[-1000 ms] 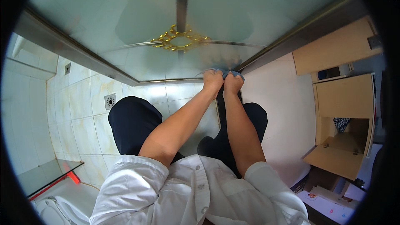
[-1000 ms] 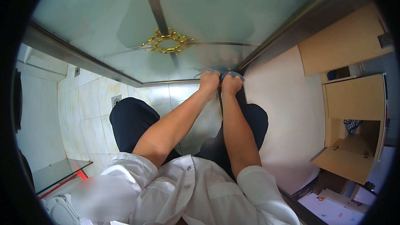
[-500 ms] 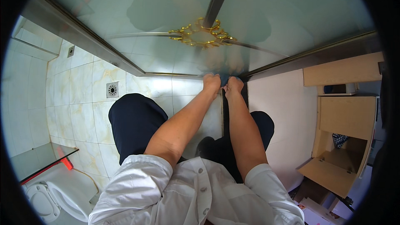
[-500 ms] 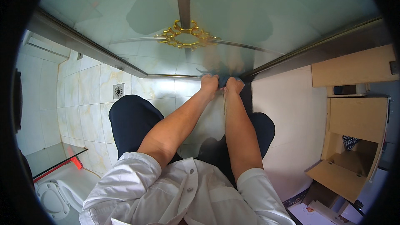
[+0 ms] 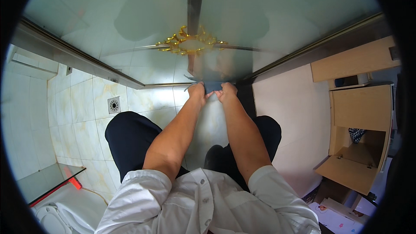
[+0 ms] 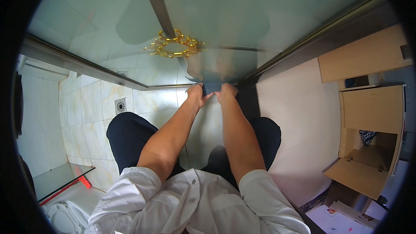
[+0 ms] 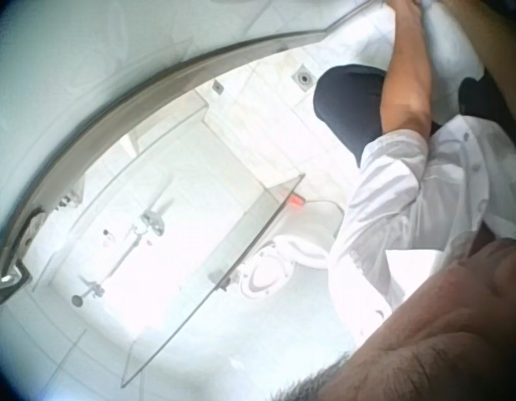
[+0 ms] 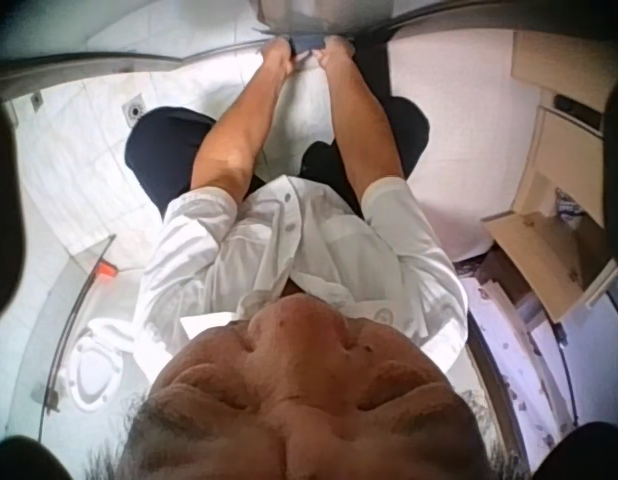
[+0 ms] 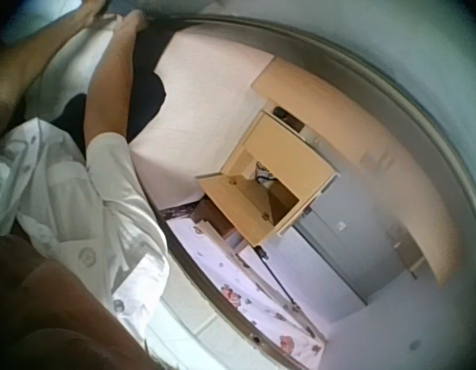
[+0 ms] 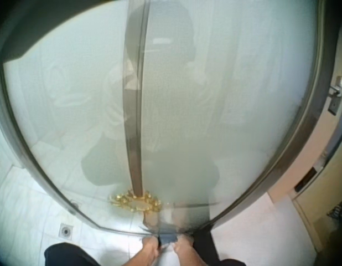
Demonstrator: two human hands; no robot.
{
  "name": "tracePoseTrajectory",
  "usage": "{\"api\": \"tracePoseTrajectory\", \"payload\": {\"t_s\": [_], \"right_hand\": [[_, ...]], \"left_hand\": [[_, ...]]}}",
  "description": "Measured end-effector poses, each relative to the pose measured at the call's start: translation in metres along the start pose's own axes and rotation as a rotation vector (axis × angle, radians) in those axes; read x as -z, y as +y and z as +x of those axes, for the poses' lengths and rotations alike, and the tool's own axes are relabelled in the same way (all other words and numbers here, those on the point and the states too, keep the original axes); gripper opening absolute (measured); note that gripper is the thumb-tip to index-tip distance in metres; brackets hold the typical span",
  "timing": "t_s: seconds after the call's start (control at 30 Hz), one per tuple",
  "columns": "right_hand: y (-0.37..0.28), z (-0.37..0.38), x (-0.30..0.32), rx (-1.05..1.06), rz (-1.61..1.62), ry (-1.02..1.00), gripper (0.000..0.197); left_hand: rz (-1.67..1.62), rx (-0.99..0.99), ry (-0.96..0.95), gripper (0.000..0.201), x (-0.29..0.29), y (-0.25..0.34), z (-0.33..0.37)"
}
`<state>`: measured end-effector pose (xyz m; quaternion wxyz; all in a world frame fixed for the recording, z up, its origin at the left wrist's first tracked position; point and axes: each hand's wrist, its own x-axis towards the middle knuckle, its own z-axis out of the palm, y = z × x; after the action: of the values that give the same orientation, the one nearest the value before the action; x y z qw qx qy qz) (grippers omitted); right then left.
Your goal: The person wipes the tiled bathroom wall and floor with a gray cloth, then cleans the glass shower door and the wooden bathroom door. The person uses a cloth to wipe surfaces in a systematic manner.
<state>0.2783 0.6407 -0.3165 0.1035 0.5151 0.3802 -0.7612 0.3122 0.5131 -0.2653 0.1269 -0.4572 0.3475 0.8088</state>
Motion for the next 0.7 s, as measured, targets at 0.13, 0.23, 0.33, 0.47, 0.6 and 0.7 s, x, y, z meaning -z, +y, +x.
{"api": "tracePoseTrajectory", "payload": {"t_s": [0.13,0.23,0.33,0.47,0.6,0.7], "right_hand": [[-0.021,-0.025,-0.001,0.107,0.045,0.183,0.041],[-0.038,-0.052,-0.007,0.177,0.125,0.178,0.03],[-0.051,-0.089,-0.018,0.33,0.206,0.136,0.028],[-0.045,-0.147,-0.034,0.876,0.109,0.042,0.016],[-0.016,-0.185,-0.053,1.296,-0.153,-0.084,0.016],[0.003,-0.188,-0.059,1.058,-0.216,-0.096,0.012]], "left_hand": [[0.043,0.017,-0.075,0.031,-0.017,-0.001,-0.018],[0.046,-0.044,-0.141,0.03,-0.031,0.009,-0.041],[-0.01,-0.143,-0.205,0.025,-0.042,0.021,-0.07],[-0.236,-0.277,-0.205,0.011,-0.043,0.032,-0.097],[-0.435,-0.367,-0.146,0.012,-0.023,0.046,-0.083],[-0.443,-0.354,-0.084,0.022,-0.009,0.053,-0.068]]}}
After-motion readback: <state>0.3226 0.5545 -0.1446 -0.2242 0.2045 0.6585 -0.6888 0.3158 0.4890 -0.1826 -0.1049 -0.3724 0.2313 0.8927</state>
